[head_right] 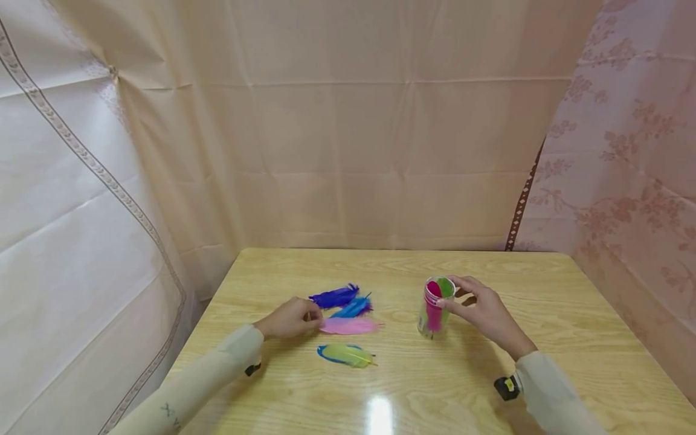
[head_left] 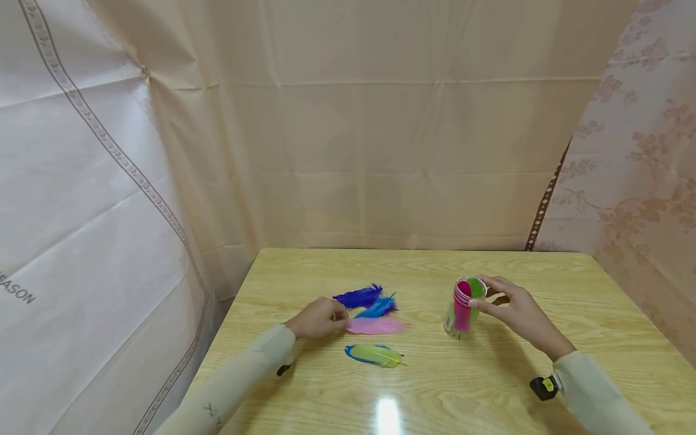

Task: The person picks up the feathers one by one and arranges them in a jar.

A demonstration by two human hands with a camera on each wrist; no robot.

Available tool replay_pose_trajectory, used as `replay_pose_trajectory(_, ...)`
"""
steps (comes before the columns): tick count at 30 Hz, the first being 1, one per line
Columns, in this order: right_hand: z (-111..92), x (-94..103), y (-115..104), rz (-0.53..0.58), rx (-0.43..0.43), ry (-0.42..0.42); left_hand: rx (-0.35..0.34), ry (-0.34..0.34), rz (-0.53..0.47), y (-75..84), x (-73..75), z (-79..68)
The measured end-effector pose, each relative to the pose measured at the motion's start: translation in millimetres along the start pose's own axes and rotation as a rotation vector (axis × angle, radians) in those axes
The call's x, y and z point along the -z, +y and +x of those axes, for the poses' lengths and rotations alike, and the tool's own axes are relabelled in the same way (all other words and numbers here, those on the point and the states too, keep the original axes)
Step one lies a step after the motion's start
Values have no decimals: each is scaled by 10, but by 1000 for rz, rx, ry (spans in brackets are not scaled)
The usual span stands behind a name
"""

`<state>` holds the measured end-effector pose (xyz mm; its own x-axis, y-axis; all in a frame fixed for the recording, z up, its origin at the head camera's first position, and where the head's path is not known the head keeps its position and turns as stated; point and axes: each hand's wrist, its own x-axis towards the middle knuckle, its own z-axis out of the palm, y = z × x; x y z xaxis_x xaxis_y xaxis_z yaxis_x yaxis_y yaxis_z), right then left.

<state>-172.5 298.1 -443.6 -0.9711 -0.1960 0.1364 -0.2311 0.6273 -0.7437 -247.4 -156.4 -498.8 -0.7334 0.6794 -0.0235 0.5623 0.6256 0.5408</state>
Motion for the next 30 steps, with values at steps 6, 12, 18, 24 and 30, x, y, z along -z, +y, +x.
replay_pose_trajectory(6, -4, 8, -19, 0, 0, 2, 1, 45, -5, 3, 17, -1)
replay_pose_trajectory(12, -15, 10, -32, 10, 5, 7, 12, 105, -20, 13, 62, -1)
replay_pose_trajectory(18, -4, -5, 6, 15, -3, 1, 0, 182, 10, 14, 112, 2)
replay_pose_trajectory(24, 6, -21, 19, 10, 1, 3, -17, 235, 23, 27, 162, 11)
replay_pose_trajectory(30, 12, -9, 14, -1, 12, 12, -23, 281, -13, 63, 205, 8)
